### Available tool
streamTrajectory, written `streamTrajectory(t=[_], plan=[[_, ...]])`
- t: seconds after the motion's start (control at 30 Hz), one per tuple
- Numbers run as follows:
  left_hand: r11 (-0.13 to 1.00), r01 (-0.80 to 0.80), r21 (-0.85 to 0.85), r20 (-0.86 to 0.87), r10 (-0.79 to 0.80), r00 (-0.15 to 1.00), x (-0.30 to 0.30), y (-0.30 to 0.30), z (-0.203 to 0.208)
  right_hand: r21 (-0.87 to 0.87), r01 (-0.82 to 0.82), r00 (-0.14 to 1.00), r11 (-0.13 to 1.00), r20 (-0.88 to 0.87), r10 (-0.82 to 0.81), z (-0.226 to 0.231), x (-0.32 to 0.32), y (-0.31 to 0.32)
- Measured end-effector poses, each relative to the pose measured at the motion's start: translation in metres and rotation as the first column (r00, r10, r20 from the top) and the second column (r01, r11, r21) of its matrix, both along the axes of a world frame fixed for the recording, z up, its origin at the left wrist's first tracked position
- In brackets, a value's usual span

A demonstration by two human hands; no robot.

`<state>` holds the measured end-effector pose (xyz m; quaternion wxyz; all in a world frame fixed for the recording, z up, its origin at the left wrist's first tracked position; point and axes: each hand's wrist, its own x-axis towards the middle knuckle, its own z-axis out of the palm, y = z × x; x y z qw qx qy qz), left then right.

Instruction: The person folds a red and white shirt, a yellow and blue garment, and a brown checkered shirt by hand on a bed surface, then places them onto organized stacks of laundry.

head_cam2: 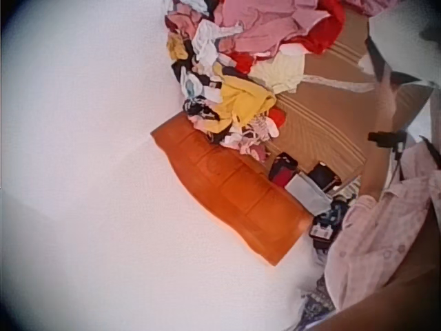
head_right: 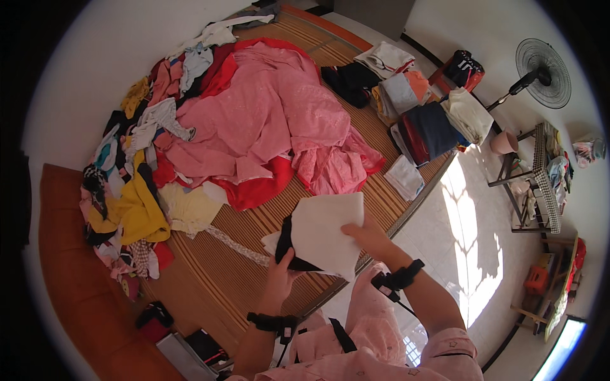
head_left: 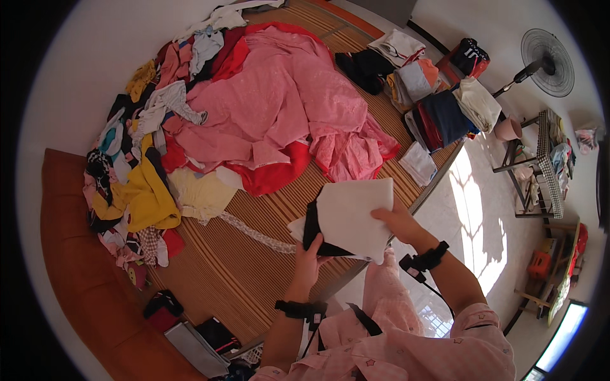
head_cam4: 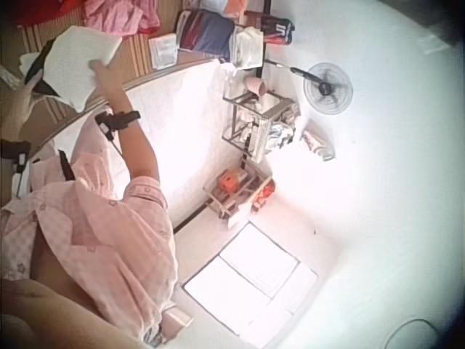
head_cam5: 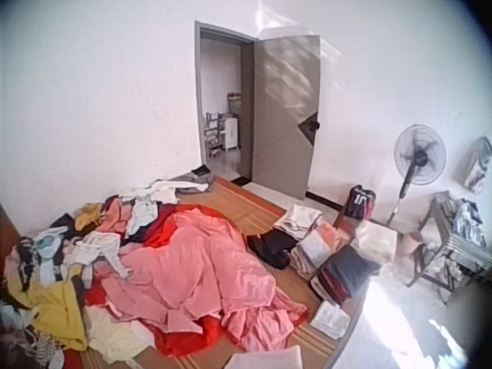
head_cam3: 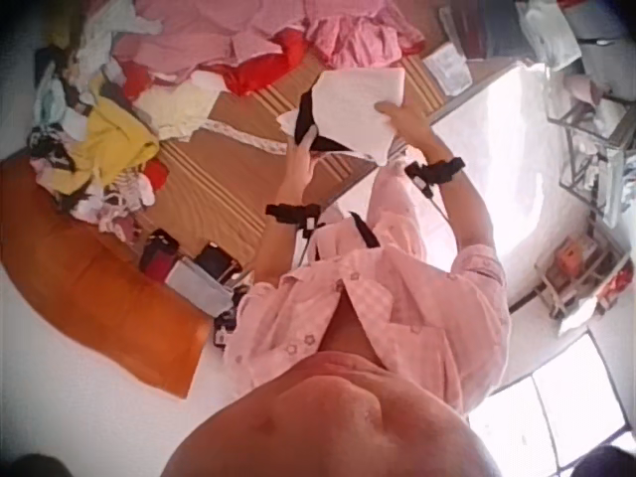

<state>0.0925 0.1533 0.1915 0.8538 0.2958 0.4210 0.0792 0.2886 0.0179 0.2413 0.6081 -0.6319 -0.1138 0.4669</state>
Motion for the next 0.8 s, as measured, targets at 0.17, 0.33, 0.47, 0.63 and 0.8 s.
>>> streamTrajectory(t=[0.17, 0.33, 0.47, 0.63, 0.8], plan=[[0.977, 0.196, 0.081, -0.032, -0.194, 0.980, 0.152, -0.064, 0.022, 0.032, 0.179, 0.981, 0.983, -0.088, -0.175, 0.034, 0.127, -0.095], [0.889, 0.330, 0.319, -0.018, -0.342, 0.940, 0.338, -0.122, 0.030, 0.071, 0.347, 0.938, 0.935, -0.020, -0.347, 0.013, 0.283, -0.175], [0.847, 0.285, 0.449, 0.037, -0.337, 0.941, 0.490, -0.168, 0.053, 0.112, 0.415, 0.899, 0.903, 0.101, -0.426, 0.055, 0.413, -0.228], [0.848, 0.164, 0.503, 0.183, -0.291, 0.939, 0.622, -0.200, 0.046, 0.190, 0.529, 0.837, 0.827, 0.041, -0.545, 0.049, 0.516, -0.256], [0.912, 0.296, 0.283, -0.106, -0.277, 0.955, 0.685, -0.220, -0.046, -0.098, 0.706, 0.651, 0.701, 0.480, -0.588, -0.065, 0.548, -0.261]])
